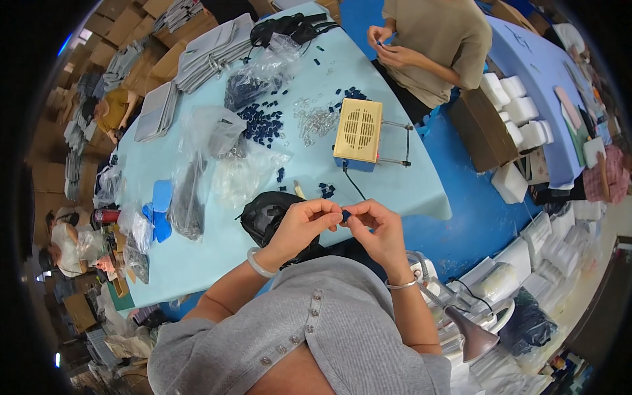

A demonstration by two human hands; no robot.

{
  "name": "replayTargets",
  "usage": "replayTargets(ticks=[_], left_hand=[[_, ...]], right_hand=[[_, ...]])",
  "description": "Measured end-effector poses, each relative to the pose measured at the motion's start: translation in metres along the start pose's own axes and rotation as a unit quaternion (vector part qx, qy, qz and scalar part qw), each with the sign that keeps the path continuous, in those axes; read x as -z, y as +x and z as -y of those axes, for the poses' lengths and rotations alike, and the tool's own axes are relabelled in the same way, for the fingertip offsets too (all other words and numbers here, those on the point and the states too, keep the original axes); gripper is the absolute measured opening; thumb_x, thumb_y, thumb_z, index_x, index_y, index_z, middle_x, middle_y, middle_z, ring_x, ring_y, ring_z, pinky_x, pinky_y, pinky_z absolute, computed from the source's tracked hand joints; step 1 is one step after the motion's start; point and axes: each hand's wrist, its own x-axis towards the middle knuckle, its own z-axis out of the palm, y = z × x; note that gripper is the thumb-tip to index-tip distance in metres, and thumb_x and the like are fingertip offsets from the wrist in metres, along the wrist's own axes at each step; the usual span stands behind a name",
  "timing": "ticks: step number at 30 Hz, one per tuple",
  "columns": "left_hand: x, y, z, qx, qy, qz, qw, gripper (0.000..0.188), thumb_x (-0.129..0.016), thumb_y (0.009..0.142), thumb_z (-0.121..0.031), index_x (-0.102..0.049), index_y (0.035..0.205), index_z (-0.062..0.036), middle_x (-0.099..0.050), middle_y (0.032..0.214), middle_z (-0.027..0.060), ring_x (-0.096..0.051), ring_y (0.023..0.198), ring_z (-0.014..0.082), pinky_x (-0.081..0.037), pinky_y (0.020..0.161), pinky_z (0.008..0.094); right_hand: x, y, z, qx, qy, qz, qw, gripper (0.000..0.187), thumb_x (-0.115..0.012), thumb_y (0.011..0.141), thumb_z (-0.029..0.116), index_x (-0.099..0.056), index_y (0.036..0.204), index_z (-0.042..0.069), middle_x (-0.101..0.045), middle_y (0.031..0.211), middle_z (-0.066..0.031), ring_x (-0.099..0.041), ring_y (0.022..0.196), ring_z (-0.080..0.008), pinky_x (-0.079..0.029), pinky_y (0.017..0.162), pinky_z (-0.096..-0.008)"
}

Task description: Assembling small blue plastic connectors with metal components at a workshop table.

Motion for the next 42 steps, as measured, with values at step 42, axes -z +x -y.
replayTargets(ticks=[42], left_hand=[[-0.006, 0.015, 0.012, -0.162, 0.196, -0.112, 0.961, 0.016, -0.062, 0.08, -0.006, -0.063, 0.096, -0.0013, -0.063, 0.084, 0.0063, -0.06, 0.073, 0.012, -0.047, 0.059, 0.0223]], right_hand=[[-0.018, 0.005, -0.001, 0.052, -0.234, -0.173, 0.955, 0.008, -0.064, 0.076, 0.003, -0.06, 0.082, -0.002, -0.065, 0.074, -0.0072, -0.063, 0.064, -0.0107, -0.05, 0.06, -0.0232]])
